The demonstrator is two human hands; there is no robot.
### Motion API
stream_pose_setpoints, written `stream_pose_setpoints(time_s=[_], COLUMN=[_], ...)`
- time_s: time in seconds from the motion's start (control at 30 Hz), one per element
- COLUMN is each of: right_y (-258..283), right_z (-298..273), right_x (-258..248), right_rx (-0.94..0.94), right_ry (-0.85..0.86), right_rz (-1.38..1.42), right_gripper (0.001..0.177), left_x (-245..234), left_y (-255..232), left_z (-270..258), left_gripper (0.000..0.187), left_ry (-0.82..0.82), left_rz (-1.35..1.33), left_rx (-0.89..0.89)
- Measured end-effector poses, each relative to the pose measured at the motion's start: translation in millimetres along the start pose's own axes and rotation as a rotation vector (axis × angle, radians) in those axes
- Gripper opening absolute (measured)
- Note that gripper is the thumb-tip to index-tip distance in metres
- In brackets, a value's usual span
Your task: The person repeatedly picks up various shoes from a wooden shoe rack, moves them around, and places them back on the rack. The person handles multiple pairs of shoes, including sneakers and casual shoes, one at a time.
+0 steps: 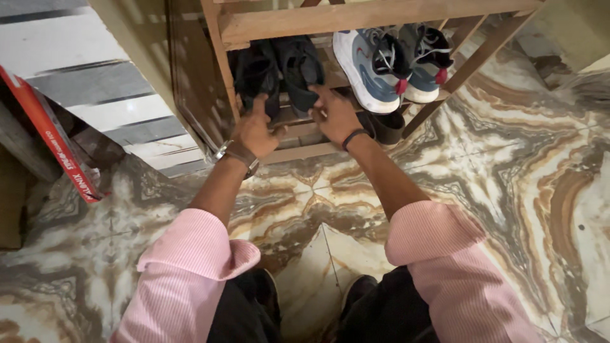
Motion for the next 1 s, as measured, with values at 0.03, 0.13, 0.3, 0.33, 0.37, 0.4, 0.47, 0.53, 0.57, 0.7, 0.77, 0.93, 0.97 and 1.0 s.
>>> stream_pose_setpoints(time_s=[0.03,0.13,0.3,0.33,0.37,0.4,0.47,0.53,0.57,0.7,0.77,0.93,0.97,1.0], right_y=[-4.4,-21.7,-40.7,-45.7,-50.9,-56.1,-62.5,-68.3,-69.4,-77.7,-63.9,-65.3,-67.4,-73.1], right_z=[-0.3,0.1,2.2,2.7,3.4,4.4,3.1,3.2,3.6,-6.3,-18.3,-35.5,-35.0,-33.2], right_x=[0.7,2.9,31.0,33.7,35.8,37.7,34.2,21.3,12.2,-42.3,-92.5,-135.4,-134.5,-132.2], right_rx=[0.030,0.125,0.185,0.199,0.213,0.225,0.188,0.130,0.093,0.122,0.104,0.251,0.242,0.265], right_ry=[0.030,0.043,0.073,0.078,0.083,0.089,0.093,0.071,0.045,-0.102,-0.412,-0.326,-0.306,-0.303], right_rz=[0.029,0.080,0.223,0.238,0.254,0.268,0.422,0.354,0.207,-0.110,-0.209,-0.353,-0.373,-0.367], right_gripper=[0.057,0.073,0.093,0.095,0.096,0.098,0.092,0.075,0.061,0.020,0.020,0.054,0.055,0.053], left_x=[2.0,-1.7,-6.3,-5.5,-7.2,-9.1,-12.8,-15.1,-15.8,-7.5,6.9,41.5,42.6,40.6], left_y=[1.9,-0.3,-4.1,-3.6,-4.2,-5.3,-8.1,-14.5,-18.2,-24.4,-19.9,1.7,1.6,0.8], left_z=[0.3,-4.1,-2.9,-2.5,-2.5,-3.0,-4.5,-5.9,-6.9,-13.1,-15.7,-18.2,-17.8,-18.4], left_gripper=[0.095,0.090,0.087,0.087,0.085,0.083,0.081,0.083,0.077,0.061,0.062,0.064,0.063,0.062], left_ry=[0.033,0.042,0.024,0.028,0.007,-0.016,-0.043,-0.049,-0.034,0.115,0.233,0.394,0.377,0.362], left_rz=[0.009,-0.004,-0.012,-0.015,-0.017,-0.020,-0.024,-0.023,-0.047,-0.025,0.043,0.251,0.212,0.177], left_rx=[-0.026,-0.044,-0.029,-0.032,-0.022,-0.011,-0.001,0.002,0.009,-0.002,-0.003,0.063,0.068,0.075])
Point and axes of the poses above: each hand's wrist, its own z-axis towards the middle knuckle, its own x-axis out of the palm, y = z × x, the point moved 10 cm from there along z, towards the middle knuckle, and after that the axes turned 5 degrees about x, right-handed, at the moved point
